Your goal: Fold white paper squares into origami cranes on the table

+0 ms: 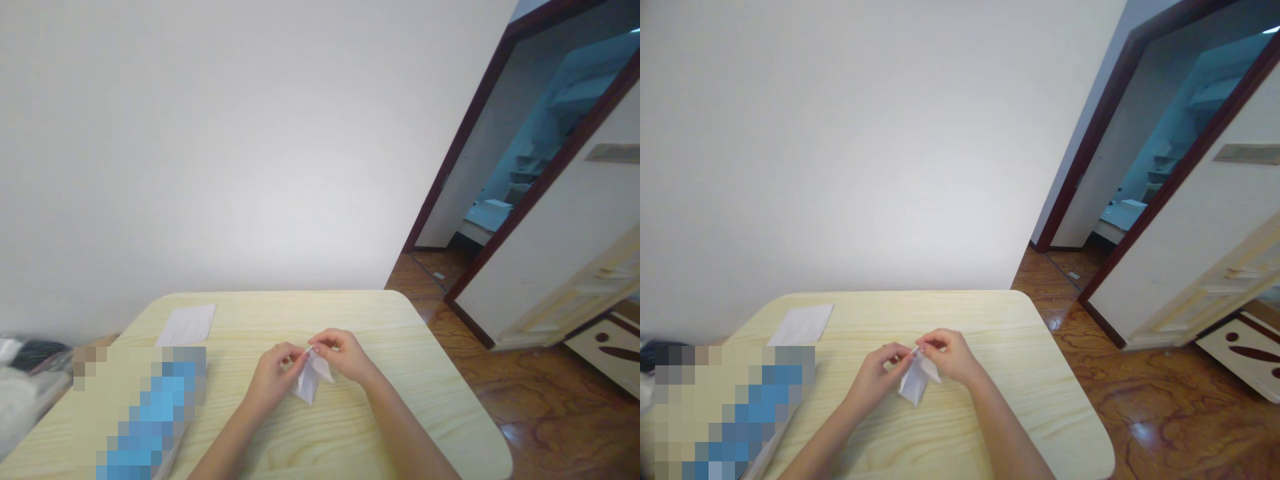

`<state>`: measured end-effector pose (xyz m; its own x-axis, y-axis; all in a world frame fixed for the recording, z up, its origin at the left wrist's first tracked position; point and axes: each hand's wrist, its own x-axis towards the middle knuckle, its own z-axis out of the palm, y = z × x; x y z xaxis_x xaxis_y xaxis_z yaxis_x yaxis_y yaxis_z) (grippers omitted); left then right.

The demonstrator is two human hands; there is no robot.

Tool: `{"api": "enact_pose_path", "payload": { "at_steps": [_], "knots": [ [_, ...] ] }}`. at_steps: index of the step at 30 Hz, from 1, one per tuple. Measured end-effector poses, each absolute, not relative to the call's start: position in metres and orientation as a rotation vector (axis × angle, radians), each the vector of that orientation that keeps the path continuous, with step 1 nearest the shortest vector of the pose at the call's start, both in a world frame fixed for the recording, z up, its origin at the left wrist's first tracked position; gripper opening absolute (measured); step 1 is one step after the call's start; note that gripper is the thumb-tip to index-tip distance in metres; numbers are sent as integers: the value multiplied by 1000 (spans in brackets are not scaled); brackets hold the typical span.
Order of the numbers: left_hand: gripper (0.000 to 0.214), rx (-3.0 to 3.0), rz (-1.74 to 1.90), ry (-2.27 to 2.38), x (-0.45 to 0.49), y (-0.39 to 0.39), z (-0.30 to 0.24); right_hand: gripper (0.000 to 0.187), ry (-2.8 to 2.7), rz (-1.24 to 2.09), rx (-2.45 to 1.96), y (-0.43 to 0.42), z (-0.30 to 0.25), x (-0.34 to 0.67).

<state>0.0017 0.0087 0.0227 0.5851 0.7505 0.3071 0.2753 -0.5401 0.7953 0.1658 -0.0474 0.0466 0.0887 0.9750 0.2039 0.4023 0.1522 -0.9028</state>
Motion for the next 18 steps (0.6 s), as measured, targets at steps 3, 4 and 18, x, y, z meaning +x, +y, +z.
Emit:
{"api": "enact_pose_path", "payload": {
  "at_steps": [3, 4, 18],
  "knots": [
    [20, 2097, 886, 817, 2, 8, 22, 19, -1475, 724, -1446, -47, 46, 163],
    [19, 2103, 894, 819, 3, 8, 22, 18, -1472, 707, -1463, -47, 46, 162],
    [22, 2152, 855, 814, 3, 7, 24, 12, -1407, 773, -1458, -46, 44, 159]
  ]
}}
